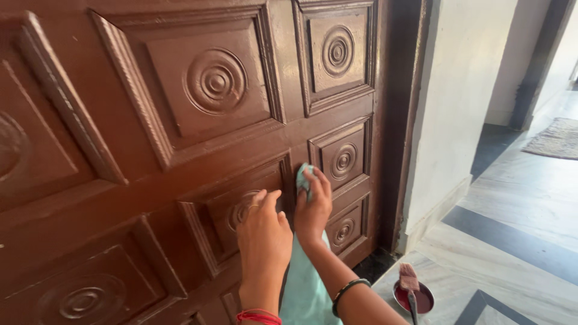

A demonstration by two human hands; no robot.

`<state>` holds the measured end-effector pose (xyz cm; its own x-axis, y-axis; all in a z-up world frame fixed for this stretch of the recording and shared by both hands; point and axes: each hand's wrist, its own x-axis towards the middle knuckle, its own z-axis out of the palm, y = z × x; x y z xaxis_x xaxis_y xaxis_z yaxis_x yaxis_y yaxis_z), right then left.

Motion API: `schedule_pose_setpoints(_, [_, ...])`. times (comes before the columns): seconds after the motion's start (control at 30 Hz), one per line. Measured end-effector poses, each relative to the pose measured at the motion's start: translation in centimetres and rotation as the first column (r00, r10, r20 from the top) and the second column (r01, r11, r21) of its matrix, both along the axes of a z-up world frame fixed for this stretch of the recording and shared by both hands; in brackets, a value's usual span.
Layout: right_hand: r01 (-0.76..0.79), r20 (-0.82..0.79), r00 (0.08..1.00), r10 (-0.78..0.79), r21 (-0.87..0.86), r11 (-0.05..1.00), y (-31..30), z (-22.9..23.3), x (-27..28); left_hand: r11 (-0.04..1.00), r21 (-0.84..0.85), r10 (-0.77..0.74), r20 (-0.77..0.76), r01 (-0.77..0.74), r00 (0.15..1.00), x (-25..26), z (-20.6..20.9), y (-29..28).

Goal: The person scrubs the surface of a brown wooden door with a brush, then wipes it with a light blue cloth. The person works on the panels and around the latch area.

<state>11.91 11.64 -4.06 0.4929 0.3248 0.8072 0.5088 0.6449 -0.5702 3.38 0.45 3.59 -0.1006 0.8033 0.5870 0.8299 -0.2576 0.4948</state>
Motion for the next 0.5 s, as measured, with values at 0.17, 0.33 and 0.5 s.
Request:
schedule_pose_setpoints(0.17, [-0.036, 0.032, 0.998, 0.044, -0.239, 0.97, -0.2, -6.3, 0.2, 0.977, 0.099, 0.212, -0.296, -0.191, 0.931, 1.4, -1.3, 1.0])
schedule_pose_setpoints(0.33, [-0.029, -0.093, 0.995, -0.028, -0.559, 0.829, 0.0, -13.3, 1.3, 0.99, -0.039, 0.12, -0.305, -0.138, 0.945, 2.6, -1.8, 1.2])
schedule_pose_setpoints(0.5, [0.0, -0.208, 0.971, -0.12, -0.499, 0.867, 1.8, -11.9, 1.0, 0.982, 0.043, 0.187, -0.231, -0.182, 0.955, 1.8, -1.4, 0.7])
